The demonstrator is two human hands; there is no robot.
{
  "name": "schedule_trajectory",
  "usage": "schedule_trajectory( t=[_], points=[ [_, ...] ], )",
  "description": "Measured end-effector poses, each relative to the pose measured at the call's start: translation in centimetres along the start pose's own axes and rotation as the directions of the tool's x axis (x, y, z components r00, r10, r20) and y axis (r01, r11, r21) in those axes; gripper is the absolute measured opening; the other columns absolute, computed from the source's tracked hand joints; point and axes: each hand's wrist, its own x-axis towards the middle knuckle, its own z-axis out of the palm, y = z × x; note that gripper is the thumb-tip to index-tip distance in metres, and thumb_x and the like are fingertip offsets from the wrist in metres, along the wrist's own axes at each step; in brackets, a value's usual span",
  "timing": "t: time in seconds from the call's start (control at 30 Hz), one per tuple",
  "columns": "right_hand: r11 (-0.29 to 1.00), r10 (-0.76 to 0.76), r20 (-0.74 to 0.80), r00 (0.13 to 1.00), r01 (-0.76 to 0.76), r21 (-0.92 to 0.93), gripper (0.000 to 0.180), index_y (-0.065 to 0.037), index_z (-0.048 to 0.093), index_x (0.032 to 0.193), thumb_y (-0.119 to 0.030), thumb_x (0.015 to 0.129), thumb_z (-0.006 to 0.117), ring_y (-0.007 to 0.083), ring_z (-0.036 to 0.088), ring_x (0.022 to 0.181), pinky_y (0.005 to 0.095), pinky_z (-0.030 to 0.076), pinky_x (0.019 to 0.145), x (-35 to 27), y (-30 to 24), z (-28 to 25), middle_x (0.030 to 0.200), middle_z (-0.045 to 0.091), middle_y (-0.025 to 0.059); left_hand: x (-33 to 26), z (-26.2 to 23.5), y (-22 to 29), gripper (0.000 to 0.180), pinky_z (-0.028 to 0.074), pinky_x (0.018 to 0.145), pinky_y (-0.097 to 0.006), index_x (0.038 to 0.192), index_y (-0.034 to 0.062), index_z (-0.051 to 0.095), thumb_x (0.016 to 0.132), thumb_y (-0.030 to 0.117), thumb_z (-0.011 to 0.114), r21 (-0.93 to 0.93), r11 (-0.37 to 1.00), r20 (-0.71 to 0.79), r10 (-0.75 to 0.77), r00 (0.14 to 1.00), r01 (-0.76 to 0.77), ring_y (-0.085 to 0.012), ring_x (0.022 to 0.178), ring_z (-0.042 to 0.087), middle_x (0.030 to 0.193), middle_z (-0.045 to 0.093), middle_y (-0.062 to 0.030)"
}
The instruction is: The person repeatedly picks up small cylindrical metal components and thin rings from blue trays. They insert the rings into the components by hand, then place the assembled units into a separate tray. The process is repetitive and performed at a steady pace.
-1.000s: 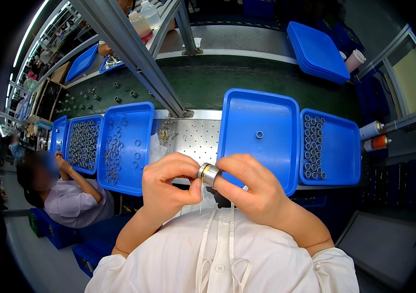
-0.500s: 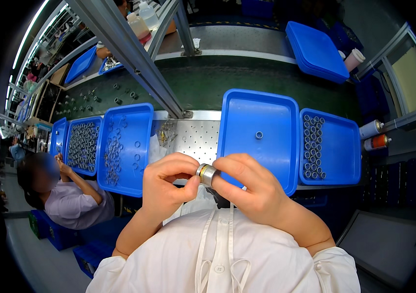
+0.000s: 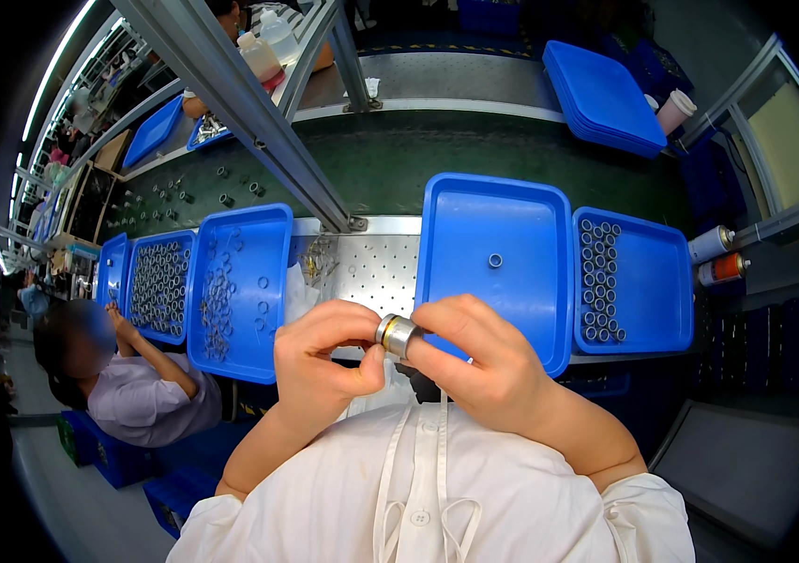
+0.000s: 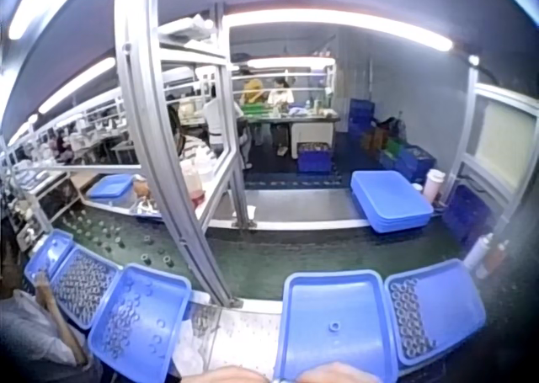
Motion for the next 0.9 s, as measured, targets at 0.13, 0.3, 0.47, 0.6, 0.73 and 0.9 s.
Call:
schedule_trajectory(
  t=[0.13, 0.3, 0.47, 0.6, 0.73, 0.9],
  points=[
    [0.997, -0.047, 0.049, 0.998, 0.05, -0.063, 0.03, 0.001, 0.062, 0.088, -0.001, 0.061, 0.073, 0.0263, 0.057, 0.076, 0.031, 0.048, 0.06, 0.04, 0.03, -0.34, 0.093, 0.056, 0.0128, -0.06, -0.46, -0.16, 0.018, 0.049, 0.057, -0.023, 0.073, -0.0018, 0.063, 0.056, -0.007, 0.065, -0.121, 0.979, 0.072, -0.156, 0.985, 0.164, -0.0135, 0.065, 0.061, 0.075, 0.062, -0.0082],
    [0.988, 0.13, 0.021, 0.991, -0.131, 0.083, 0.028, 0.0, 0.06, 0.085, -0.003, 0.062, 0.075, 0.0265, 0.057, 0.076, 0.0317, 0.048, 0.061, -0.1, -0.65, -0.12, 0.093, 0.056, 0.0127, -0.23, -0.09, -0.03, 0.015, 0.049, 0.053, -0.022, 0.071, -0.0014, 0.061, 0.059, -0.007, 0.067, 0.028, 0.999, 0.024, 0.029, 0.999, -0.03, -0.0118, 0.058, 0.059, 0.073, 0.061, -0.0073],
    [0.994, 0.103, 0.019, 0.995, -0.103, 0.037, 0.028, 0.0, 0.06, 0.086, -0.003, 0.062, 0.074, 0.0263, 0.056, 0.075, 0.0317, 0.048, 0.062, -0.39, -0.51, -0.06, 0.093, 0.056, 0.0126, -0.21, 0.18, -0.28, 0.014, 0.049, 0.053, -0.022, 0.071, -0.0013, 0.061, 0.06, -0.007, 0.067, 0.045, 0.998, 0.02, 0.048, 0.999, -0.049, -0.0114, 0.058, 0.059, 0.073, 0.061, -0.0071],
    [1.0, -0.008, 0.012, 1.0, 0.008, -0.029, 0.029, 0.0, 0.061, 0.088, -0.002, 0.061, 0.07, 0.0263, 0.056, 0.076, 0.0319, 0.049, 0.062, -0.45, -0.24, -0.02, 0.094, 0.056, 0.0122, -0.44, -0.18, -0.36, 0.016, 0.051, 0.06, -0.022, 0.075, -0.002, 0.063, 0.06, -0.008, 0.064, -0.124, 0.974, 0.115, -0.179, 0.977, 0.192, -0.0119, 0.068, 0.06, 0.079, 0.062, -0.0081],
    [1.0, 0.002, 0.003, 1.0, -0.002, -0.019, 0.029, 0.0, 0.061, 0.088, -0.001, 0.061, 0.069, 0.0264, 0.056, 0.076, 0.0319, 0.049, 0.062, -0.64, -0.31, -0.01, 0.094, 0.056, 0.0123, -0.67, -0.11, -0.25, 0.016, 0.051, 0.061, -0.021, 0.074, -0.0022, 0.063, 0.06, -0.009, 0.064, -0.095, 0.984, 0.102, -0.138, 0.985, 0.148, -0.0116, 0.068, 0.06, 0.08, 0.062, -0.0081],
    [0.984, 0.166, 0.018, 0.986, -0.167, 0.063, 0.028, 0.0, 0.061, 0.087, -0.001, 0.061, 0.07, 0.0265, 0.056, 0.074, 0.0314, 0.047, 0.059, -0.83, -0.88, -0.23, 0.094, 0.056, 0.0129, -0.86, 0.32, -0.01, 0.016, 0.051, 0.062, -0.021, 0.075, -0.0024, 0.063, 0.06, -0.009, 0.064, 0.055, 0.998, 0.044, -0.006, 0.999, 0.003, -0.0116, 0.068, 0.06, 0.079, 0.062, -0.0079]
  ],
)
